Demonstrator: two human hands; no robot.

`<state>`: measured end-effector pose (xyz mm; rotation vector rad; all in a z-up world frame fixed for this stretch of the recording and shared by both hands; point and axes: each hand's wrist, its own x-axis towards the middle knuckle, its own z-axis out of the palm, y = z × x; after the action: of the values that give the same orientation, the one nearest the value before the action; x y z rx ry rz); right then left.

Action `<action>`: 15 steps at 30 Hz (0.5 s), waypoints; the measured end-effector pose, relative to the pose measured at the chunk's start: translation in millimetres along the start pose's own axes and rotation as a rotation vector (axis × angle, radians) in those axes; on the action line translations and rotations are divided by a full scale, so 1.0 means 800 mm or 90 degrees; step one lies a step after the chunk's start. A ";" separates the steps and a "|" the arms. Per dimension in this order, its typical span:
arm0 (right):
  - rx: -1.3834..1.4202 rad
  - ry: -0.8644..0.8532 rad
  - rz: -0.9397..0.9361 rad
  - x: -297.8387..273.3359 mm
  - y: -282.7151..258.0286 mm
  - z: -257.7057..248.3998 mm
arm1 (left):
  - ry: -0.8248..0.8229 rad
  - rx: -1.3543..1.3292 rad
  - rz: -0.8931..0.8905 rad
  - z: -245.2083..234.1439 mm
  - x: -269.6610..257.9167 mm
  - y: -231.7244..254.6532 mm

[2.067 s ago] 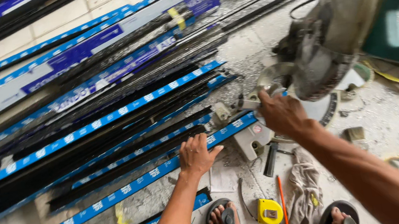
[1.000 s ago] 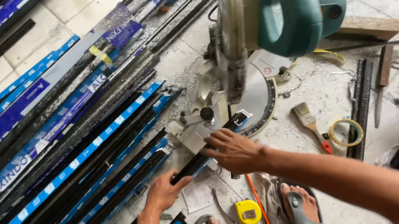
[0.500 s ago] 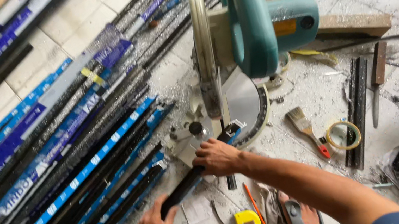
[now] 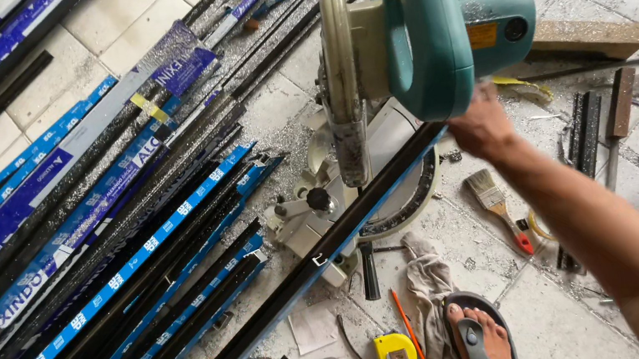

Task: The person uses a miter saw to cut several long, blue-wrapped metal profiles. They measure the profiles with a tape measure, mark them with a pencil, and then cut them to size, stacking the cut pieces aside.

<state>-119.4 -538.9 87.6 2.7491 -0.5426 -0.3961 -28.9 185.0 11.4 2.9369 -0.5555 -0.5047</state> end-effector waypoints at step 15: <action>0.198 0.266 -0.306 -0.036 -0.150 0.002 | -0.100 0.178 0.082 -0.029 0.005 0.049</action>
<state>-107.3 -421.7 49.8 3.1189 0.1855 0.1855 -30.5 148.3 38.7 3.1081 -0.8954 -0.6977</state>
